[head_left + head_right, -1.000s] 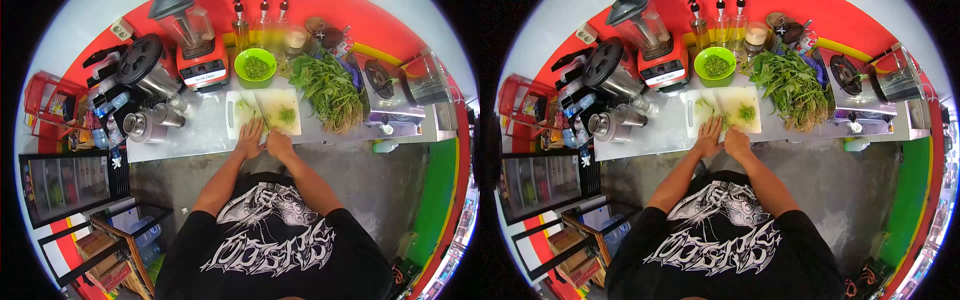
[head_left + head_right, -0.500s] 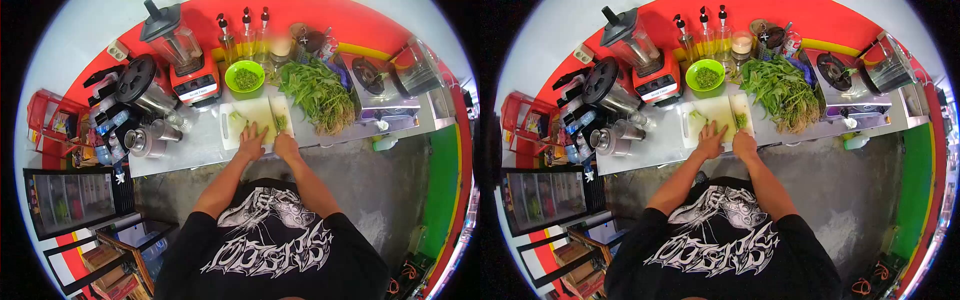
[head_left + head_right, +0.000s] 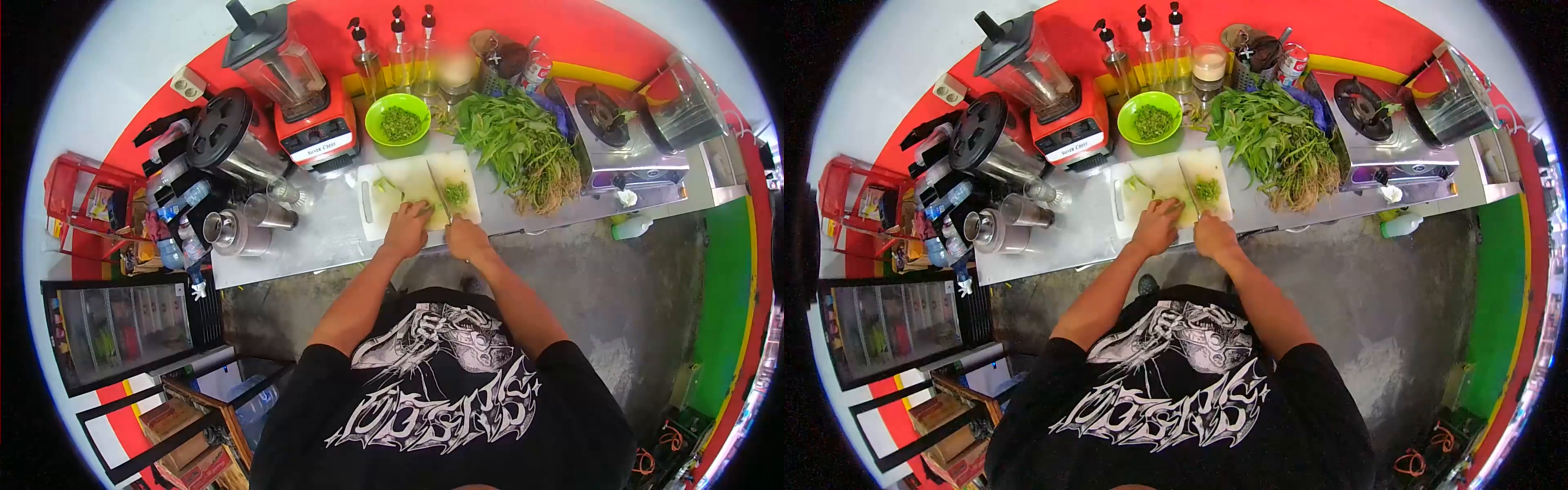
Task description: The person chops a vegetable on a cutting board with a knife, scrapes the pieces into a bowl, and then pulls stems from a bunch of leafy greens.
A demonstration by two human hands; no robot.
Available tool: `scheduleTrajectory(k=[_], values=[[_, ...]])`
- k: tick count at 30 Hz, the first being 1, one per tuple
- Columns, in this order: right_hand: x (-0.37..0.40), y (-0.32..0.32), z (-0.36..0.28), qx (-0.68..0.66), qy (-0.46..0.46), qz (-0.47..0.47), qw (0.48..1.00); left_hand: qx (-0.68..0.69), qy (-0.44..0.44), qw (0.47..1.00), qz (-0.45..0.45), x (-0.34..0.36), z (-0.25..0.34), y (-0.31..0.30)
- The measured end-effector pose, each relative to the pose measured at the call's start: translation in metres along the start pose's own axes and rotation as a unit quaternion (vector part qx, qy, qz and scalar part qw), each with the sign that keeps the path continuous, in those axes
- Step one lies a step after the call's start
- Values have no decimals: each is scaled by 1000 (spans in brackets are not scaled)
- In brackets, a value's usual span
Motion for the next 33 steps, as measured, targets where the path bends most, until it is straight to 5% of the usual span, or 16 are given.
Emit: scheduleTrajectory(k=[7,12,17,33], values=[[10,-1,0,42,16,-47,998,-33,-3,998,-49,6,0,6],[-2,20,4,9,44,24,999,-45,3,997,-62,15,-4,15],[-15,3,-2,26,6,19,999,-108,-76,971,-197,14,-17,32],[-7,-1,-10,37,17,-17,999,-30,-66,977,-200,13,-30,41]])
Point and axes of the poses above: each hand's wrist, its own x-axis away from the middle knuckle, its own y-axis out of the palm, z = x × y, the point moved 9 cm from there along -x, towards the middle knuckle, and after that the axes turned 10 degrees about x, right-handed, at the moved point
